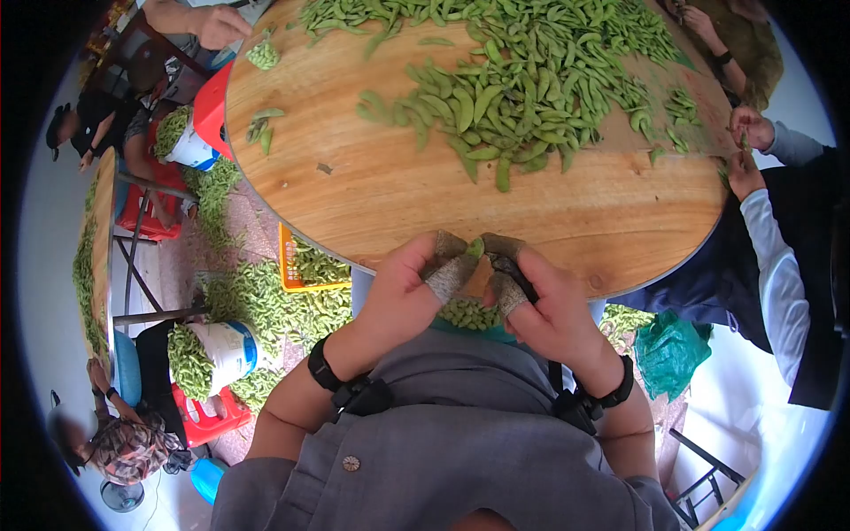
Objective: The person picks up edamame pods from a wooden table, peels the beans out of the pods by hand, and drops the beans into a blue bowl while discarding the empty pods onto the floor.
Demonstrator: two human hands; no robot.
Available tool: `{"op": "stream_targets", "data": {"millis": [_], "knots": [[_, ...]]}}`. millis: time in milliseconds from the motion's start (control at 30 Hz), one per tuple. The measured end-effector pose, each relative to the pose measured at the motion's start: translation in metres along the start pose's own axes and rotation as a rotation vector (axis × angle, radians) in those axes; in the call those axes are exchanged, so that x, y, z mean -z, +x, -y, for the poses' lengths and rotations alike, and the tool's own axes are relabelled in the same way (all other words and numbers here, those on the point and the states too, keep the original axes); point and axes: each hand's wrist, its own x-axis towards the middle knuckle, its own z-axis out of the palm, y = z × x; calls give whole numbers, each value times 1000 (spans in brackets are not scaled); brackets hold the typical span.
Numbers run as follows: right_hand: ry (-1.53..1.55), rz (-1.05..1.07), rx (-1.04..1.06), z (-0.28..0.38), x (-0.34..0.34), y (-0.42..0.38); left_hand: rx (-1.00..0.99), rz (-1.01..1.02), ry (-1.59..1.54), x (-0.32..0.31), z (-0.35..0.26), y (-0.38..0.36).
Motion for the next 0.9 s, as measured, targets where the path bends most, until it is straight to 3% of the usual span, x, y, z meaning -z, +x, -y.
{"op": "stream_targets", "data": {"millis": [300,367,400,467,567,600,633,667,833,900], "knots": [[-102,-36,55,0,-3,4,-54,4,163,4,-2,-1],[-134,-30,60,-1,-3,5,-187,31,379,4,-1,-1],[-31,-12,21,-1,-3,6,-185,33,379,5,-3,0],[72,6,-19,-3,-3,6,-422,65,852,7,-11,2],[338,83,-131,-4,1,5,-436,82,793,10,-5,3],[599,122,-238,1,1,3,-437,82,791,10,-8,2],[858,162,-349,4,1,0,-87,112,306,8,-11,0],[855,166,-353,4,-1,-3,257,134,-185,6,-13,-3],[1269,273,-456,-9,-4,-9,389,185,-517,11,8,-2],[1103,166,-487,-5,-1,-7,436,204,-600,8,8,-2]]}}
